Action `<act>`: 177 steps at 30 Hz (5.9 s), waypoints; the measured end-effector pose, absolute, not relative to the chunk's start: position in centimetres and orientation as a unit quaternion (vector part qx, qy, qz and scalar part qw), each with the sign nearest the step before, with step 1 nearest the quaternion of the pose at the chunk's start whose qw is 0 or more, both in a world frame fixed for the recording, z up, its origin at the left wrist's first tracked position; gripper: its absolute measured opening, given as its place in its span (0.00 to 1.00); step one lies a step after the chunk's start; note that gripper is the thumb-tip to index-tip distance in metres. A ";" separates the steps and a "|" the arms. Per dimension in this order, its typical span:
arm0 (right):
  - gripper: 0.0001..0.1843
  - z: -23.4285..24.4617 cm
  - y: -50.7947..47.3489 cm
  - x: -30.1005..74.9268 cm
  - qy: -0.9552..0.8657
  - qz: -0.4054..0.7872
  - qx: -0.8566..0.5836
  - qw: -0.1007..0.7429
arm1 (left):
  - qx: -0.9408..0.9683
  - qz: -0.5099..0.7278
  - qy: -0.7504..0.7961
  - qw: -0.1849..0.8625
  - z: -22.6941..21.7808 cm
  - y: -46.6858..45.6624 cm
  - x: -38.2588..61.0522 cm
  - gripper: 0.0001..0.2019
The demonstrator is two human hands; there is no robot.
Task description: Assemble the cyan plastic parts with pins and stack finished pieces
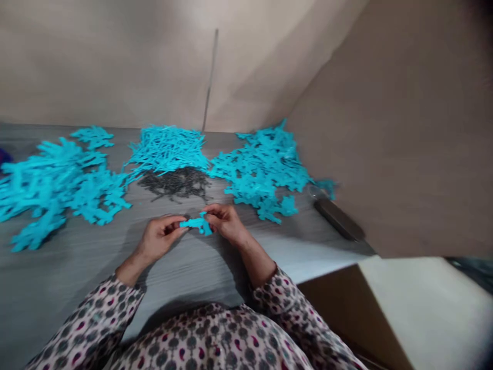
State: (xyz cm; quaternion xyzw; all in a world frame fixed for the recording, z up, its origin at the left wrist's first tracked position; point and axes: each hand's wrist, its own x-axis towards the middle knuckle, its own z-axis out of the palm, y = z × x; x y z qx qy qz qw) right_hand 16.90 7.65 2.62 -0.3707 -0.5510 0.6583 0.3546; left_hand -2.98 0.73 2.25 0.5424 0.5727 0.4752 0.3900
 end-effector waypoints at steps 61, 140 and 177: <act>0.11 1.9 8.8 16.1 -0.843 0.170 -0.427 0.279 | 0.730 0.183 0.650 0.102 3.2 0.0 -2.6 0.13; 0.17 4.6 25.6 7.8 -0.847 0.049 -0.526 0.056 | 0.706 0.165 0.688 -0.036 2.4 2.1 -11.9 0.10; 0.06 3.6 6.3 10.7 -0.696 0.503 -0.322 0.399 | 0.486 0.597 0.590 0.246 3.7 1.4 -2.2 0.11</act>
